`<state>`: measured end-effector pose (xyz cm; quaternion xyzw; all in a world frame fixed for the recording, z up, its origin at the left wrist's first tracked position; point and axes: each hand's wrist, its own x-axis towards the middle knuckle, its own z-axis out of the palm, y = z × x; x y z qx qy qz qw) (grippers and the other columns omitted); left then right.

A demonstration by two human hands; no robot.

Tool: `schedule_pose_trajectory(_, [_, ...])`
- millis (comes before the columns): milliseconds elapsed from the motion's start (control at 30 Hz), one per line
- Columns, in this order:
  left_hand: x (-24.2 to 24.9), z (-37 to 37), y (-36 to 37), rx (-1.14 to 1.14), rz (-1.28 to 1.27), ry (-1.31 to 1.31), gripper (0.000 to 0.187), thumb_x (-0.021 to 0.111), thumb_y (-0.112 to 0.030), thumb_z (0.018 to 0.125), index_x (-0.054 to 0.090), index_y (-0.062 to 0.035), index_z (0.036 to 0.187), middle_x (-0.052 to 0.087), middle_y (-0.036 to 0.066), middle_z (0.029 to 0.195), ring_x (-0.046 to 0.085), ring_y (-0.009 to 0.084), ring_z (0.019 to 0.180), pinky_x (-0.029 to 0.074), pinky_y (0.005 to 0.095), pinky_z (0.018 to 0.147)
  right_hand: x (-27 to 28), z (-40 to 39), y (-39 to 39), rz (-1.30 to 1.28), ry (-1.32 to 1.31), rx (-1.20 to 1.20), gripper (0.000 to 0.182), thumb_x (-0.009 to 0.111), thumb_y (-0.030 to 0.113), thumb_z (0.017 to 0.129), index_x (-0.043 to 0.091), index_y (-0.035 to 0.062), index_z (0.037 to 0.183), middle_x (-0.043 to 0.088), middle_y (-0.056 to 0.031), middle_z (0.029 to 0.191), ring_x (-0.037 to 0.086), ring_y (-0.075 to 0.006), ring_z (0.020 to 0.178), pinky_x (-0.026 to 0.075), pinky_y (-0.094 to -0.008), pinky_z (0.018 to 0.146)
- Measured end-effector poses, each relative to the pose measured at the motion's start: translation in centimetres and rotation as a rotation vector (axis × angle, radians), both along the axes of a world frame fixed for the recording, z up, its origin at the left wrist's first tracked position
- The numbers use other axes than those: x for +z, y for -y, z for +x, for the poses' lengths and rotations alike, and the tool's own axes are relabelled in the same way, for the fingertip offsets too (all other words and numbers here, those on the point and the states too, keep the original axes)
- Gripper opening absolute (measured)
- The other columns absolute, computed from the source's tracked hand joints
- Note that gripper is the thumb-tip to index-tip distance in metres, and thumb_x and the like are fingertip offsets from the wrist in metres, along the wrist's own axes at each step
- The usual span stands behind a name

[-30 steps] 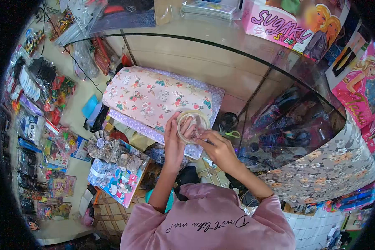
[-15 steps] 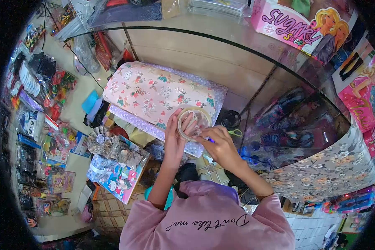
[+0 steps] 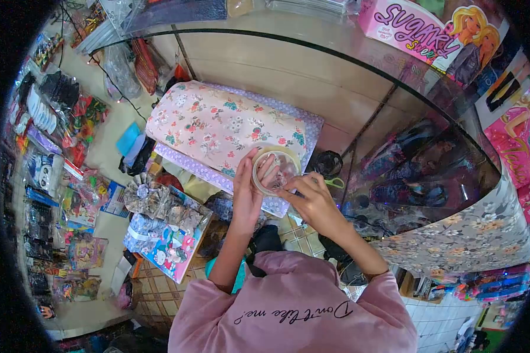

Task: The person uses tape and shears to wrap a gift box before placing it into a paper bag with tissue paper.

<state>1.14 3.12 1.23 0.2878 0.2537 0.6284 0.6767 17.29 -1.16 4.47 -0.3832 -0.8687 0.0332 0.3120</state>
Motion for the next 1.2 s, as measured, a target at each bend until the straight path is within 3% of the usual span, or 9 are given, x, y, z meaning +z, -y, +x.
schedule_pose_trajectory(333, [-0.1,0.0,0.0,0.013,0.006,0.001,0.043,0.036,-0.028,0.096,0.032,0.0010,0.127,0.044,0.017,0.119,0.044,0.0294,0.119,0.042,0.0410,0.097,0.5,0.0,0.2,-0.007,0.030,-0.021,0.032,0.063,0.004,0.069,0.065,0.0072,0.101,0.055,-0.0060,0.093,0.053,-0.0221,0.092,0.035,-0.0386,0.086])
schedule_pose_trajectory(433, [0.2,0.0,0.1,0.017,-0.002,-0.009,0.044,0.037,-0.029,0.096,0.032,0.0011,0.127,0.045,0.016,0.117,0.045,0.0296,0.118,0.043,0.0405,0.097,0.1,0.1,-0.1,0.014,-0.042,0.021,0.035,0.060,0.005,0.069,0.062,0.0067,0.104,0.053,-0.0068,0.098,0.051,-0.0223,0.100,0.036,-0.0394,0.089])
schedule_pose_trajectory(633, [0.3,-0.1,0.2,0.012,-0.014,-0.005,0.044,0.037,-0.029,0.096,0.032,0.0012,0.127,0.045,0.019,0.118,0.046,0.0299,0.117,0.044,0.0402,0.096,0.2,0.5,-0.5,-0.030,-0.382,0.041,0.039,0.071,0.009,0.069,0.061,0.0075,0.107,0.053,-0.0093,0.100,0.052,-0.0264,0.096,0.043,-0.0362,0.081])
schedule_pose_trajectory(733, [0.1,-0.1,0.2,0.010,-0.010,-0.003,0.045,0.037,-0.029,0.096,0.032,0.0018,0.128,0.044,0.020,0.121,0.046,0.0304,0.117,0.044,0.0404,0.095,0.0,0.8,-0.5,-0.081,-0.423,-0.051,0.044,0.077,0.007,0.061,0.063,0.0070,0.103,0.054,-0.0081,0.100,0.053,-0.0245,0.095,0.045,-0.0353,0.079])
schedule_pose_trajectory(833, [0.2,-0.2,0.2,-0.001,-0.006,-0.020,0.045,0.037,-0.029,0.096,0.031,0.0026,0.128,0.044,0.021,0.122,0.045,0.0308,0.117,0.044,0.0406,0.095,-0.1,0.6,-0.7,-0.049,-0.419,-0.060,0.047,0.078,0.010,0.060,0.062,0.0067,0.104,0.052,-0.0096,0.103,0.051,-0.0248,0.096,0.045,-0.0342,0.078])
schedule_pose_trajectory(933, [0.2,-0.1,0.3,-0.003,-0.017,-0.023,0.046,0.037,-0.028,0.096,0.031,0.0032,0.129,0.043,0.021,0.123,0.045,0.0310,0.118,0.043,0.0406,0.096,0.0,0.8,-0.3,-0.056,-0.387,-0.143,0.055,0.081,0.014,0.058,0.060,0.0075,0.108,0.049,-0.0116,0.108,0.049,-0.0260,0.098,0.043,-0.0340,0.079])
schedule_pose_trajectory(1067, [0.0,-0.2,0.3,-0.007,-0.026,-0.024,0.046,0.037,-0.028,0.096,0.030,0.0032,0.129,0.043,0.021,0.125,0.044,0.0313,0.119,0.043,0.0411,0.096,-0.3,1.1,-0.5,-0.069,-0.415,-0.252,0.064,0.079,0.020,0.061,0.051,0.0049,0.117,0.041,-0.0168,0.116,0.044,-0.0305,0.106,0.037,-0.0389,0.092])
schedule_pose_trajectory(1200, [0.7,-0.1,0.6,-0.010,-0.042,-0.015,0.047,0.038,-0.028,0.096,0.029,0.0030,0.130,0.041,0.021,0.127,0.043,0.0317,0.119,0.043,0.0417,0.096,-0.4,1.0,-1.1,-0.209,-0.559,-0.201,0.062,0.078,0.016,0.063,0.052,0.0037,0.118,0.049,-0.0151,0.114,0.048,-0.0267,0.105,0.040,-0.0344,0.088])
